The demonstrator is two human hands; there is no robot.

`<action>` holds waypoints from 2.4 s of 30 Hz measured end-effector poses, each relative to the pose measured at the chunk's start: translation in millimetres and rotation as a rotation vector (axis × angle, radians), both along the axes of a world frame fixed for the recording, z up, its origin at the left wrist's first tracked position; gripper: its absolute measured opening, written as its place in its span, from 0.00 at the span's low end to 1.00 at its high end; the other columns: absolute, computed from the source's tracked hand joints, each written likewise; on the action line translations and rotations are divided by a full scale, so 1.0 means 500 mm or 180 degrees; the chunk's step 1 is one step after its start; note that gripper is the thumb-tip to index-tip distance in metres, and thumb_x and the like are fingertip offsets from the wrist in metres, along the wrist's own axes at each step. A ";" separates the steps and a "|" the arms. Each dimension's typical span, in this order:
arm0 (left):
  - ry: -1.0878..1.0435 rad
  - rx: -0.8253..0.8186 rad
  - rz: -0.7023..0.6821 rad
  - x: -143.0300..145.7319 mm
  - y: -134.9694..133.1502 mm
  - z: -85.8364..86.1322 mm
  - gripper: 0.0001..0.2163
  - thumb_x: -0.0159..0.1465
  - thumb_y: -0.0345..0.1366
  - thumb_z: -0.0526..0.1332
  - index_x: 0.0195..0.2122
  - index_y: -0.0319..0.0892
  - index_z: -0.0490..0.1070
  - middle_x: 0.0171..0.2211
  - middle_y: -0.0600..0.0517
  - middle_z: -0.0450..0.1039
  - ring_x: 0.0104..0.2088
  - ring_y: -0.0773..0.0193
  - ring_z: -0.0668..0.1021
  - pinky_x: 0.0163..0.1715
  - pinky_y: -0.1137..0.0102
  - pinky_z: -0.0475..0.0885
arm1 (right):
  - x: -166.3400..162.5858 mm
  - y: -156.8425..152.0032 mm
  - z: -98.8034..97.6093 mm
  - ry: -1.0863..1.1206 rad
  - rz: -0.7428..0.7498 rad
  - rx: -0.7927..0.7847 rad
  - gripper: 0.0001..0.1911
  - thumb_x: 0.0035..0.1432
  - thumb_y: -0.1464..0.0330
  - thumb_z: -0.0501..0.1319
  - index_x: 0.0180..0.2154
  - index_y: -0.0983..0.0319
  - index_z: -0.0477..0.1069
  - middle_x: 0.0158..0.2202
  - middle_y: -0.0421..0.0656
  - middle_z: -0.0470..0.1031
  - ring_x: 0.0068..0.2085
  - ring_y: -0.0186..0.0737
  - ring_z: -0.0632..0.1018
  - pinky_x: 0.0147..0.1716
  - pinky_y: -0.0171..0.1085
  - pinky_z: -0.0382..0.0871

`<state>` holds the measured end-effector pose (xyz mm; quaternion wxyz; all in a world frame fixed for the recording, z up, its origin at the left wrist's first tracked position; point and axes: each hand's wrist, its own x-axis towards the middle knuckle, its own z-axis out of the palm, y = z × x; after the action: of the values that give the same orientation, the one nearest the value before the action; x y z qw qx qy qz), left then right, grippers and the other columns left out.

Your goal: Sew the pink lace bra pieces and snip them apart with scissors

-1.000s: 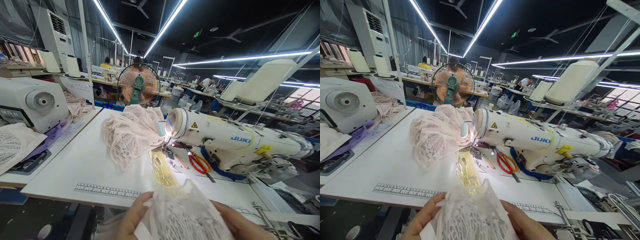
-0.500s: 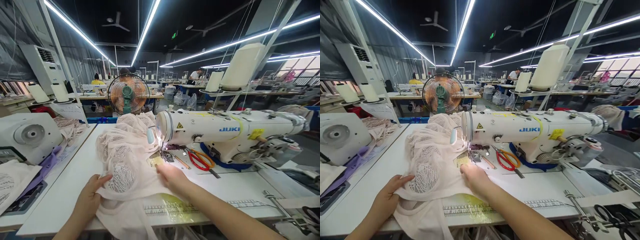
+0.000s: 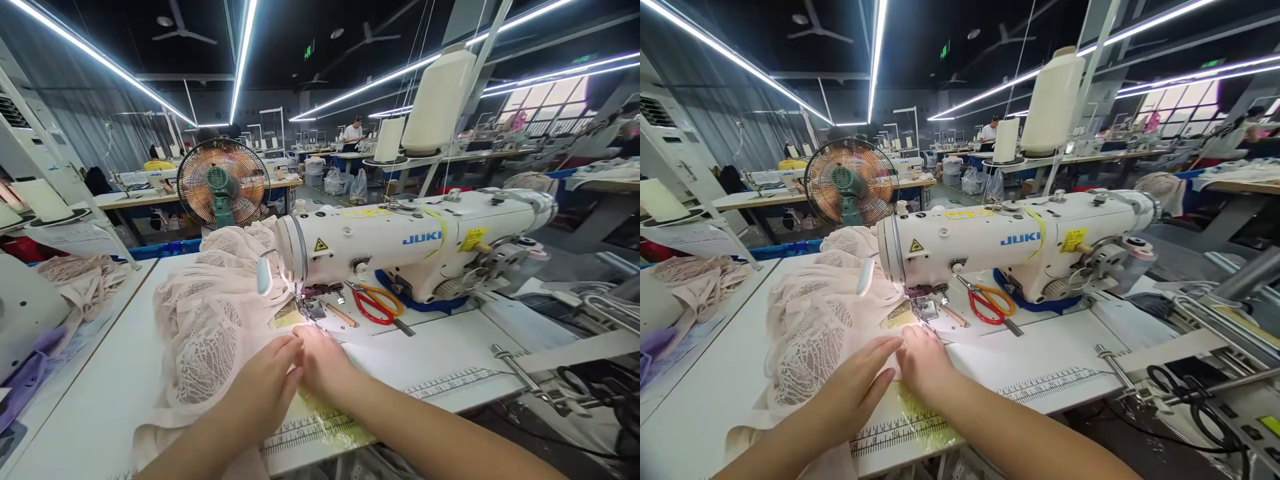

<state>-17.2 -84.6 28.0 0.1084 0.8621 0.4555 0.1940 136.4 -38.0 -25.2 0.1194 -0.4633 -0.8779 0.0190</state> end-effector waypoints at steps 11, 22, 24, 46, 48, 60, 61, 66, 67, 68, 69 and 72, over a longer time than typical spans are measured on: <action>0.1042 0.0531 -0.0127 0.020 0.109 -0.096 0.21 0.66 0.44 0.51 0.54 0.35 0.64 0.53 0.41 0.68 0.53 0.50 0.69 0.51 0.57 0.67 | 0.118 -0.045 -0.061 0.0526 0.0479 0.0414 0.19 0.58 0.71 0.53 0.50 0.67 0.68 0.54 0.52 0.70 0.55 0.52 0.69 0.51 0.51 0.68; 0.1575 0.0377 0.0425 0.064 0.136 -0.073 0.22 0.66 0.47 0.49 0.53 0.37 0.65 0.45 0.43 0.70 0.45 0.50 0.70 0.38 0.59 0.67 | 0.137 -0.073 -0.047 0.0425 0.0719 0.0754 0.19 0.55 0.74 0.53 0.49 0.70 0.69 0.51 0.55 0.72 0.51 0.52 0.73 0.45 0.48 0.74; 0.1546 0.0339 0.0418 0.062 0.146 -0.070 0.21 0.66 0.47 0.49 0.53 0.38 0.65 0.46 0.43 0.69 0.46 0.51 0.70 0.40 0.59 0.66 | 0.130 -0.067 -0.051 0.0372 0.0683 0.0742 0.19 0.54 0.74 0.54 0.49 0.70 0.69 0.52 0.56 0.72 0.51 0.53 0.74 0.45 0.50 0.74; 0.1522 0.0472 0.0089 0.031 0.195 -0.072 0.15 0.63 0.41 0.54 0.48 0.40 0.68 0.45 0.45 0.71 0.47 0.52 0.70 0.42 0.60 0.65 | 0.092 -0.062 -0.044 0.0271 0.0578 0.0247 0.22 0.55 0.73 0.52 0.52 0.72 0.66 0.56 0.59 0.66 0.56 0.53 0.68 0.52 0.53 0.66; 0.1572 0.0730 0.0028 0.033 0.188 -0.071 0.11 0.63 0.36 0.53 0.42 0.40 0.71 0.42 0.44 0.72 0.45 0.52 0.70 0.40 0.59 0.66 | 0.082 -0.058 -0.044 0.0424 0.0515 0.0052 0.23 0.55 0.72 0.53 0.52 0.71 0.66 0.57 0.58 0.65 0.58 0.53 0.66 0.55 0.52 0.63; 0.1190 0.0417 -0.0206 0.036 0.083 -0.089 0.18 0.60 0.26 0.53 0.53 0.38 0.65 0.47 0.44 0.71 0.39 0.55 0.71 0.40 0.62 0.69 | 0.070 -0.054 -0.028 0.0903 0.0459 -0.0376 0.24 0.55 0.71 0.54 0.54 0.71 0.64 0.59 0.55 0.63 0.60 0.50 0.63 0.59 0.50 0.58; 0.1170 0.0459 -0.0274 0.032 0.084 -0.088 0.18 0.60 0.26 0.52 0.52 0.39 0.65 0.48 0.44 0.70 0.39 0.55 0.70 0.40 0.61 0.68 | 0.080 -0.056 -0.030 0.0888 0.0529 -0.0337 0.23 0.56 0.71 0.54 0.53 0.70 0.65 0.58 0.55 0.64 0.60 0.50 0.64 0.59 0.50 0.58; 0.1087 0.0676 -0.0471 0.017 0.092 -0.095 0.19 0.59 0.23 0.51 0.51 0.38 0.67 0.50 0.43 0.68 0.41 0.55 0.69 0.43 0.58 0.67 | 0.143 -0.064 -0.042 0.0641 0.0713 -0.0060 0.19 0.58 0.72 0.52 0.51 0.69 0.68 0.56 0.55 0.67 0.57 0.50 0.67 0.54 0.50 0.66; 0.1055 0.0688 -0.0503 0.015 0.094 -0.095 0.19 0.59 0.23 0.50 0.51 0.38 0.67 0.50 0.43 0.68 0.41 0.55 0.69 0.43 0.58 0.68 | 0.154 -0.064 -0.043 0.0653 0.0679 -0.0029 0.18 0.59 0.71 0.52 0.50 0.68 0.69 0.55 0.54 0.68 0.57 0.49 0.68 0.53 0.50 0.67; 0.1021 0.0688 -0.0535 0.013 0.096 -0.096 0.19 0.60 0.23 0.49 0.51 0.39 0.67 0.49 0.43 0.69 0.41 0.55 0.69 0.42 0.59 0.68 | 0.163 -0.065 -0.042 0.0703 0.0631 -0.0016 0.17 0.59 0.71 0.52 0.48 0.67 0.70 0.55 0.54 0.69 0.56 0.49 0.69 0.52 0.49 0.68; 0.0990 0.0676 -0.0572 0.011 0.099 -0.095 0.18 0.61 0.23 0.49 0.50 0.39 0.67 0.49 0.43 0.69 0.40 0.56 0.70 0.41 0.59 0.69 | 0.169 -0.065 -0.041 0.0777 0.0581 -0.0016 0.16 0.60 0.71 0.53 0.47 0.66 0.70 0.54 0.53 0.70 0.55 0.48 0.70 0.51 0.48 0.69; 0.0896 0.0641 -0.0645 0.006 0.105 -0.091 0.18 0.62 0.23 0.48 0.49 0.41 0.68 0.48 0.44 0.70 0.40 0.56 0.70 0.39 0.61 0.70 | 0.176 -0.065 -0.036 0.0976 0.0472 -0.0027 0.14 0.59 0.71 0.54 0.45 0.64 0.72 0.53 0.52 0.71 0.54 0.47 0.71 0.50 0.46 0.71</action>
<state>-14.0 -31.9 -17.3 -0.0242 0.9286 0.3554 0.1042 224.4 -70.5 -43.1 0.2483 -0.3895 -0.8811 0.1019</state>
